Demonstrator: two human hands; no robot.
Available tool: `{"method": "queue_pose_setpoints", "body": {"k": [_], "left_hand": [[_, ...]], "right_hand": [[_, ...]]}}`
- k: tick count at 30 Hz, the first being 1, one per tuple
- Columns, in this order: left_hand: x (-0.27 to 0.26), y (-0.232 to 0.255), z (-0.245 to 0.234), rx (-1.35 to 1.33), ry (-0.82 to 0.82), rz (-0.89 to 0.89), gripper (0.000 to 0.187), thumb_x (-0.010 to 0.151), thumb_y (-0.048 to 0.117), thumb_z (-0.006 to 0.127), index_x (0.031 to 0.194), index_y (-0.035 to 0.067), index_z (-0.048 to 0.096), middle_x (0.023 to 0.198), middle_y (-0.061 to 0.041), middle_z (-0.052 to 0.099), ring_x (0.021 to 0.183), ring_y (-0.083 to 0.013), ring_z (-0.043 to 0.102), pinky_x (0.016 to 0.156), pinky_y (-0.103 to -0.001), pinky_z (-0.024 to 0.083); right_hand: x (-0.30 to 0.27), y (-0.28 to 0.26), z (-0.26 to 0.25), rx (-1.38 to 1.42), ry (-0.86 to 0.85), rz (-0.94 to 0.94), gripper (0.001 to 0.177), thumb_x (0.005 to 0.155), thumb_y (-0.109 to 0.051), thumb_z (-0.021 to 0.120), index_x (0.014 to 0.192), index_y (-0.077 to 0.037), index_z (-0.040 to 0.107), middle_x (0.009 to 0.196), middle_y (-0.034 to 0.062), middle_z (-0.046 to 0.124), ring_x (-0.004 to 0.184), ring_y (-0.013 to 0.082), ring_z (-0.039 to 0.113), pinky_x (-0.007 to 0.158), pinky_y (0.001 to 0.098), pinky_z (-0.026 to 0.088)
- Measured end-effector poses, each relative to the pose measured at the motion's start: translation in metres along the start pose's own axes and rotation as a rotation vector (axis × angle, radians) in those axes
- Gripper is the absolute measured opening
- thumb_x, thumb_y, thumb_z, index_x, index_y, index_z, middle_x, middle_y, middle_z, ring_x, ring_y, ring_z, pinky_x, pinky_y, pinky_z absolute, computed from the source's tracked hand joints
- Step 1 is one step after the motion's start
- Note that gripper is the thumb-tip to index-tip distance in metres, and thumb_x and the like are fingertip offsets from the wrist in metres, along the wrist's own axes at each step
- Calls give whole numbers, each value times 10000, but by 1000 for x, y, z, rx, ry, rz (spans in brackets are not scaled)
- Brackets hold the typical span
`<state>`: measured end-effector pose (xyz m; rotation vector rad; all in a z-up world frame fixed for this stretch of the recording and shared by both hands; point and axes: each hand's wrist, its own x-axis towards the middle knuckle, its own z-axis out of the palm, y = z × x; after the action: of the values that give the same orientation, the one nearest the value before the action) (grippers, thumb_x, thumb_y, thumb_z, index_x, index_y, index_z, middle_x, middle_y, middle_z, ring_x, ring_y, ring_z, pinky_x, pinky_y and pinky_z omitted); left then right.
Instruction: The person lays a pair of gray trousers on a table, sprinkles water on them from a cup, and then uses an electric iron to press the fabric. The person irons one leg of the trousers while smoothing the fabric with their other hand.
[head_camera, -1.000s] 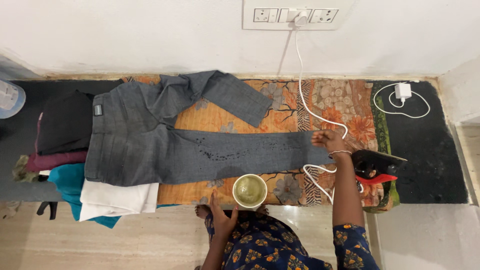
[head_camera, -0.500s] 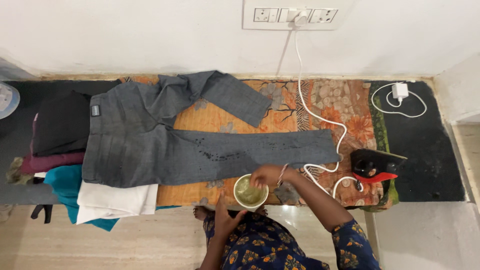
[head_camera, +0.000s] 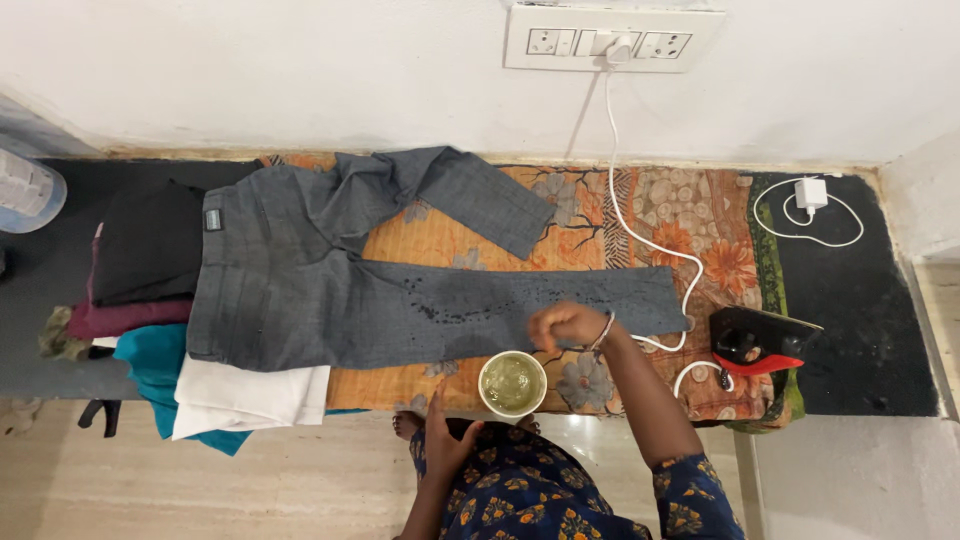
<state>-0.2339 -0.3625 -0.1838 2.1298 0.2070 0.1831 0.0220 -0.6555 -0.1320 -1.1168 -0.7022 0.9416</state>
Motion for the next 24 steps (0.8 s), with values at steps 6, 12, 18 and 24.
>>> {"method": "queue_pose_setpoints", "body": {"k": [6, 12, 18, 24], "left_hand": [[-12, -10, -10, -5, 72, -17, 990, 753, 305, 881, 1527, -5, 347, 1552, -215, 433, 1457, -377, 390, 1171, -436, 336], [-7, -14, -16, 21, 65, -65, 971, 753, 292, 865, 1525, 12, 347, 1562, -215, 414, 1457, -373, 378, 1151, -443, 351], [-5, -10, -7, -72, 75, -81, 979, 794, 259, 844, 1562, 14, 290, 1536, -221, 436, 1397, -352, 448, 1114, -446, 403], [-5, -29, -14, -117, 195, -131, 1004, 771, 209, 830, 1572, 41, 249, 1538, -207, 366, 1143, -261, 639, 965, -387, 520]], "right_hand": [[3, 32, -42, -1235, 331, 676, 144, 844, -87, 633, 856, -81, 776, 946, 175, 792, 758, 282, 736, 694, 405, 574], [68, 23, -34, 67, 202, 132, 145, 931, -56, 580, 911, -8, 715, 867, 185, 702, 736, 269, 666, 687, 389, 580], [169, 41, 16, -941, 276, 246, 245, 917, -94, 574, 1113, -28, 705, 1094, 212, 689, 989, 383, 646, 846, 473, 531], [78, 27, 54, -1137, 371, 95, 212, 947, -155, 637, 1136, -79, 695, 1189, 137, 703, 1111, 346, 667, 958, 444, 543]]}}
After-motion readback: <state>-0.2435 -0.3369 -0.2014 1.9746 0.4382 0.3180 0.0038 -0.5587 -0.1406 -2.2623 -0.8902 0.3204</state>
